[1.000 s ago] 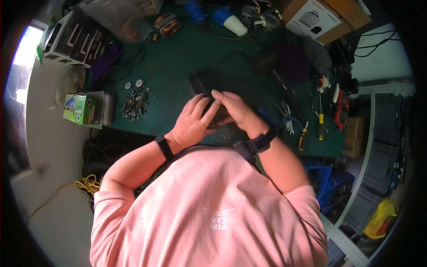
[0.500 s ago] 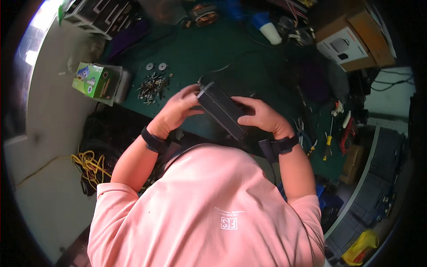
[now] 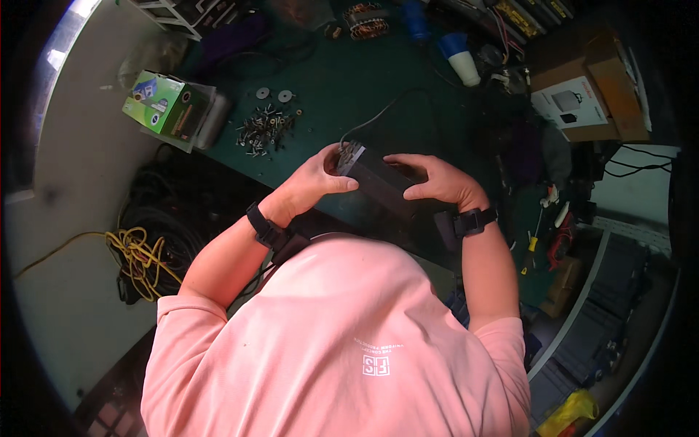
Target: The person disassembles a black electronic device using a hammer and a screwdriver to pry open the casing. They manipulate the internal components and wires, then reassemble the device by snapping the casing back together and securing it.
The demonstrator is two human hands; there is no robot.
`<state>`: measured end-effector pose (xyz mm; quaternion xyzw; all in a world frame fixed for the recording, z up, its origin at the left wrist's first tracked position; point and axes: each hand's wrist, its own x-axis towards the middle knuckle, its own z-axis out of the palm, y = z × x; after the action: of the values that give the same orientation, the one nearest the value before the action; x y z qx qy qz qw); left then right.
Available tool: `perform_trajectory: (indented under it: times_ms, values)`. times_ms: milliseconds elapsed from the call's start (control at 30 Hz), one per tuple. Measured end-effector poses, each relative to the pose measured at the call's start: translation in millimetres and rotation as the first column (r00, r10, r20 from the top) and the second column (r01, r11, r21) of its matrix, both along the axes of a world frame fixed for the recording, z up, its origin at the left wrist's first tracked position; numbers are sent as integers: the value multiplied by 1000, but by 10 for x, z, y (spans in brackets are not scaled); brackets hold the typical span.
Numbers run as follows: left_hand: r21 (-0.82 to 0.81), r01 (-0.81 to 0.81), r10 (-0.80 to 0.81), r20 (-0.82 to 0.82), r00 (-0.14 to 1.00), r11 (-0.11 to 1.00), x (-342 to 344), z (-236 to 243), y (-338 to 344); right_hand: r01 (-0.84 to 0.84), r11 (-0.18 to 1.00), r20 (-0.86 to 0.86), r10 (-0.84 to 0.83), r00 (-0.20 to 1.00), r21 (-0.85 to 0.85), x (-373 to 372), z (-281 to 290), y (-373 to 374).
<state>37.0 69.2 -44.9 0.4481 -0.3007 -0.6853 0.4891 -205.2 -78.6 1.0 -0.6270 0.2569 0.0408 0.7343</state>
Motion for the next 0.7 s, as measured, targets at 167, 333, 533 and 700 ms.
perform_trajectory:
  times_ms: [167,333,533,700]
  values:
    - [106,61,-53,-81,995,992,-41,-52,24,-120,990,-171,106,980,-74,-55,97,-110]
    - [165,97,-88,-60,994,982,-58,-106,-5,-52,995,-143,39,989,-87,-122,-17,-106]
    - [252,59,2,-236,972,966,61,-176,19,54,979,-290,-111,950,-196,34,72,-48]
    - [323,-16,103,-254,962,946,116,-286,13,181,636,-76,-355,932,-750,131,-50,213]
